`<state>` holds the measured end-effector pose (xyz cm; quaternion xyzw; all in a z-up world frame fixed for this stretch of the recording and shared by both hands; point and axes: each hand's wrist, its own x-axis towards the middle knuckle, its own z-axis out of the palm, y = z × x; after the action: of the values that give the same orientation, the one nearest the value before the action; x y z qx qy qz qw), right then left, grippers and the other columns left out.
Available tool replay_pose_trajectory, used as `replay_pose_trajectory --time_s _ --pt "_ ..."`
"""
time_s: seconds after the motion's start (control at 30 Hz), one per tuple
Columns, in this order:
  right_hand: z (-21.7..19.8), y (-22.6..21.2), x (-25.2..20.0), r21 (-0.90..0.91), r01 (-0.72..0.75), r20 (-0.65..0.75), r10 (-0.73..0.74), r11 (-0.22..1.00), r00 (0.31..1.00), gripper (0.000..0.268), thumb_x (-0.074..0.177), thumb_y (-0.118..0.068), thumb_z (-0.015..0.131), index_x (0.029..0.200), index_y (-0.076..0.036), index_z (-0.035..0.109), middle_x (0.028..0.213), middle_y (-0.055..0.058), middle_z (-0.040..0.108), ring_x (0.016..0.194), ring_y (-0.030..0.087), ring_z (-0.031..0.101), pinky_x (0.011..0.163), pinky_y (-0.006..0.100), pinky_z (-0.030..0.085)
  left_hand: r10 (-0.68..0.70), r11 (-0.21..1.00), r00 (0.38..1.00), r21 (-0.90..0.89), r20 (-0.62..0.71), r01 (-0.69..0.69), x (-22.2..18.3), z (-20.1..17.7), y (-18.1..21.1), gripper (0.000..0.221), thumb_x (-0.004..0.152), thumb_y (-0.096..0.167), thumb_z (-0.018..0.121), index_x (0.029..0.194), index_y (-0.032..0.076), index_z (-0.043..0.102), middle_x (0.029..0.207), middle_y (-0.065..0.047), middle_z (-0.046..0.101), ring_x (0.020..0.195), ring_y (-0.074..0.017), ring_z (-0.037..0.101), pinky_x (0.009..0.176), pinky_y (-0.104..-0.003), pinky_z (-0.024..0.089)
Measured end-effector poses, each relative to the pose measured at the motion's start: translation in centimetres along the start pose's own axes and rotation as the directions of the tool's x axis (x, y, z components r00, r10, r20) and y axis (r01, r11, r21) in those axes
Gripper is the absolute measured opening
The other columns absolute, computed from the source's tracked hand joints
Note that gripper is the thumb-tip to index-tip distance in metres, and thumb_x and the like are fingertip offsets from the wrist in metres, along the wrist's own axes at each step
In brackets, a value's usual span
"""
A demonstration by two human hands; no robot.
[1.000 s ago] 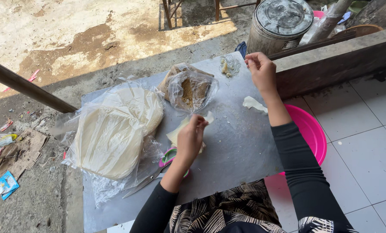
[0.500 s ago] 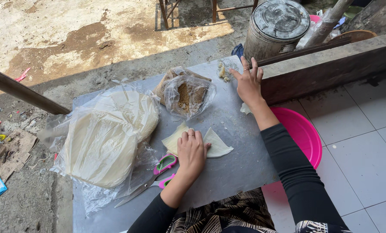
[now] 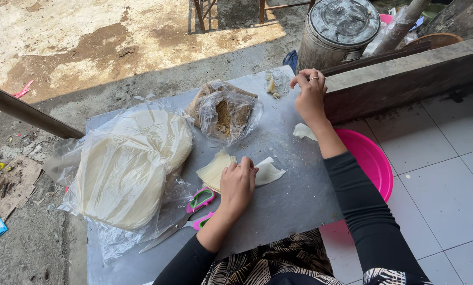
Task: The person prepares spring rolls by placing a small amount of filling onto thin wrappers and rolling them into cylinders. They use a pair of scissors to cut pieces of wrapper and place the finished rolls into a pink bowl.
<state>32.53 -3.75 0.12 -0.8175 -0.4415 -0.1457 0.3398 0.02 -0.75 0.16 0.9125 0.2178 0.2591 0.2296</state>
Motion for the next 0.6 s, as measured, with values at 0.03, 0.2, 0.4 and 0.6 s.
replay_pose_trajectory --time_s 0.03,0.2,0.4,0.6 --pt "-0.8 -0.6 -0.1 0.079 -0.022 -0.006 0.022 0.997 1.000 0.038 0.086 0.013 0.047 0.101 -0.011 0.072 0.137 0.011 0.056 0.139 0.035 0.043 0.116 0.050 0.034 -0.007 1.000 1.000 -0.005 -0.009 0.007 0.0 0.0 -0.1 0.019 0.094 0.019 0.070 0.099 0.007 0.056 0.078 -0.010 0.067 0.082 -0.0308 0.064 0.076 -0.045 0.044" --pt "-3.7 -5.0 -5.4 0.357 0.091 0.224 -0.180 0.930 0.958 0.043 0.083 0.016 0.045 0.093 -0.011 0.076 0.130 0.009 0.064 0.128 0.032 0.051 0.115 0.042 0.038 -0.017 1.000 0.999 -0.003 -0.044 0.017 0.2 0.5 -0.9 0.031 0.087 0.020 0.074 0.103 0.004 0.052 0.080 -0.012 0.066 0.084 -0.0320 0.064 0.078 -0.045 0.046" --pt "-1.7 -8.5 -11.0 0.404 0.129 0.399 -0.302 0.905 0.866 0.049 0.079 0.016 0.050 0.095 -0.016 0.081 0.132 0.005 0.066 0.135 0.034 0.047 0.115 0.043 0.037 -0.039 0.998 0.998 0.040 -0.044 0.041 0.2 0.9 -1.1 0.038 0.084 0.025 0.079 0.101 0.004 0.052 0.082 -0.012 0.066 0.087 -0.0317 0.063 0.078 -0.044 0.044" --pt "-1.6 -9.3 -11.5 0.188 0.342 0.343 -0.388 0.921 0.855 0.047 0.082 0.008 0.055 0.105 -0.023 0.082 0.144 0.006 0.059 0.142 0.036 0.039 0.117 0.046 0.033 -0.024 0.994 0.997 0.100 -0.078 0.032 0.1 0.7 -0.9 0.040 0.083 0.027 0.077 0.104 0.004 0.052 0.085 -0.011 0.066 0.089 -0.0311 0.059 0.077 -0.046 0.039"
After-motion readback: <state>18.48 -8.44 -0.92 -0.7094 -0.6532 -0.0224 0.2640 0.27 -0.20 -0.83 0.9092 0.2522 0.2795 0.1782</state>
